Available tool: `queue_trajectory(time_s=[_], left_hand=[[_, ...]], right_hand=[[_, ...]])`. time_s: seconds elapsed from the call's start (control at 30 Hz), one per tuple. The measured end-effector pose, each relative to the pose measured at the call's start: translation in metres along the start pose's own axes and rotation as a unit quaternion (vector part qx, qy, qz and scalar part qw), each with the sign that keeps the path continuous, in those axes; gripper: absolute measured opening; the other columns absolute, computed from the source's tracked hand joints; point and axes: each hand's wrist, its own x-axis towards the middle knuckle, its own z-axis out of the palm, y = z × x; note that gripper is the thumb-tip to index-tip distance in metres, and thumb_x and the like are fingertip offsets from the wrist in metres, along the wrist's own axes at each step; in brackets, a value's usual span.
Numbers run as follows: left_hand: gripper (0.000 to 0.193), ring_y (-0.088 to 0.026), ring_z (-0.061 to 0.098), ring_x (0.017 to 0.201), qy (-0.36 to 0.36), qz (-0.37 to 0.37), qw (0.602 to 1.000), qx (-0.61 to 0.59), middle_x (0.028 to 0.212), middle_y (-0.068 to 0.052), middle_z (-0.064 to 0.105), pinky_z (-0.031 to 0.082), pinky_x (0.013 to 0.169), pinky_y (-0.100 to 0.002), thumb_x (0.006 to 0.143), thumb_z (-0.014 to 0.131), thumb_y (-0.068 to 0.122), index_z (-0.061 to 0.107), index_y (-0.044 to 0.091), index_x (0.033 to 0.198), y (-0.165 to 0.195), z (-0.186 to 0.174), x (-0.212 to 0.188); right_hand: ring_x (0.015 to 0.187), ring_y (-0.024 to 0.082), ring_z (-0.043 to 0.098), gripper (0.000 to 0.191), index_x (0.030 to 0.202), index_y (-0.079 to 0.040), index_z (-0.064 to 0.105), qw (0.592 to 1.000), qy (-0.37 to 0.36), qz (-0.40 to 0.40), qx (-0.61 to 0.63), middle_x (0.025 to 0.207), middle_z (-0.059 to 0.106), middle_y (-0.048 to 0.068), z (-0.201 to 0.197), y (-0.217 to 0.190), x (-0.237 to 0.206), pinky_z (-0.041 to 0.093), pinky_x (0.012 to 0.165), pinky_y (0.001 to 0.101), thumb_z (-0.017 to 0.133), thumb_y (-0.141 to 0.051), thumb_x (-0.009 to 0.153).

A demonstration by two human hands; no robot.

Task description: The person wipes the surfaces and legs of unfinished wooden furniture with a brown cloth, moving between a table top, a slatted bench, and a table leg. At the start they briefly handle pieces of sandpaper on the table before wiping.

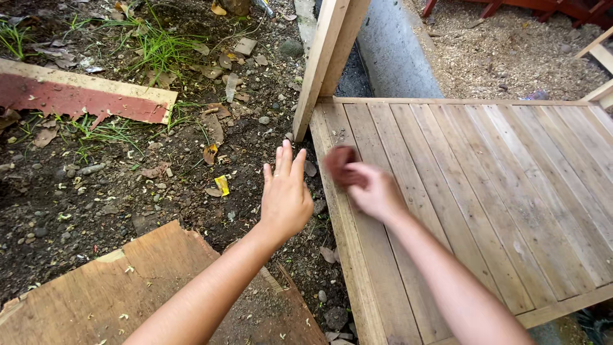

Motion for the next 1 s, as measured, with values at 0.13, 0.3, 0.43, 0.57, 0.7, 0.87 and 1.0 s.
queue_trajectory(time_s=[0.13, 0.3, 0.43, 0.57, 0.7, 0.87, 1.0], left_hand=[[0.06, -0.044, 0.022, 0.156, 0.088, 0.033, 0.993, -0.078, 0.166, -0.028, 0.025, 0.016, 0.122, -0.065, 0.096, 0.049, 0.011, 0.038, 0.001, 0.155, 0.017, 0.002, -0.009], [0.084, -0.057, 0.025, 0.143, 0.088, 0.036, 0.991, -0.094, 0.16, -0.034, 0.021, 0.028, 0.112, -0.067, 0.089, 0.075, 0.044, 0.037, 0.006, 0.154, 0.044, -0.002, -0.017], [0.117, -0.051, 0.041, 0.135, -0.052, -0.001, 0.951, -0.306, 0.151, -0.029, 0.03, 0.046, 0.102, -0.058, 0.06, 0.092, 0.043, 0.031, 0.013, 0.155, 0.067, 0.015, -0.008], [0.091, -0.045, 0.056, 0.126, -0.024, 0.051, 0.973, -0.223, 0.139, -0.021, 0.046, 0.053, 0.102, -0.051, 0.063, 0.089, 0.023, 0.05, 0.021, 0.146, 0.068, 0.041, -0.013], [0.071, -0.046, 0.052, 0.127, 0.086, -0.059, 0.958, -0.266, 0.136, -0.022, 0.042, 0.05, 0.103, -0.054, 0.067, 0.084, 0.011, 0.056, 0.016, 0.132, 0.07, 0.058, -0.051], [0.063, -0.04, 0.048, 0.13, -0.135, -0.126, 0.892, -0.412, 0.136, -0.015, 0.035, 0.049, 0.104, -0.048, 0.066, 0.071, 0.007, 0.049, 0.018, 0.124, 0.086, 0.066, -0.166], [0.059, -0.039, 0.053, 0.121, -0.116, -0.074, 0.9, -0.415, 0.125, -0.018, 0.045, 0.045, 0.108, -0.046, 0.068, 0.075, 0.007, 0.049, 0.014, 0.121, 0.076, 0.071, -0.2]], right_hand=[[0.105, 0.017, 0.073, 0.042, 0.128, -0.008, 0.066, 0.97, -0.072, -0.057, 0.224, 0.116, 0.076, 0.007, 0.013, -0.043, -0.015, 0.057, 0.096, 0.0334, 0.071, -0.008, 0.085], [0.107, 0.02, 0.07, 0.044, 0.133, -0.002, 0.062, 0.92, -0.011, 0.028, 0.391, 0.12, 0.073, 0.011, -0.014, -0.032, -0.033, 0.056, 0.096, 0.0371, 0.07, -0.008, 0.091], [0.121, 0.014, 0.07, 0.054, 0.144, -0.009, 0.056, 0.819, -0.084, 0.115, 0.556, 0.134, 0.073, 0.005, -0.04, 0.008, -0.067, 0.052, 0.104, 0.0303, 0.056, -0.025, 0.092], [0.122, 0.016, 0.065, 0.036, 0.132, -0.005, 0.066, 0.94, 0.067, 0.104, 0.317, 0.129, 0.072, 0.002, -0.072, 0.063, -0.097, 0.048, 0.105, 0.0339, 0.056, -0.016, 0.099], [0.1, 0.016, 0.069, 0.019, 0.115, -0.005, 0.07, 0.876, 0.269, 0.195, 0.349, 0.106, 0.075, 0.007, -0.082, 0.109, -0.129, 0.053, 0.09, 0.0326, 0.059, -0.008, 0.1], [0.083, 0.015, 0.07, 0.016, 0.109, -0.005, 0.071, 0.869, 0.199, 0.203, 0.405, 0.096, 0.073, 0.008, -0.049, 0.118, -0.142, 0.056, 0.076, 0.0284, 0.06, -0.006, 0.097], [0.082, 0.014, 0.07, 0.015, 0.107, -0.004, 0.072, 0.886, 0.146, 0.169, 0.406, 0.094, 0.074, 0.008, -0.029, 0.096, -0.134, 0.056, 0.075, 0.0276, 0.062, -0.006, 0.096]])
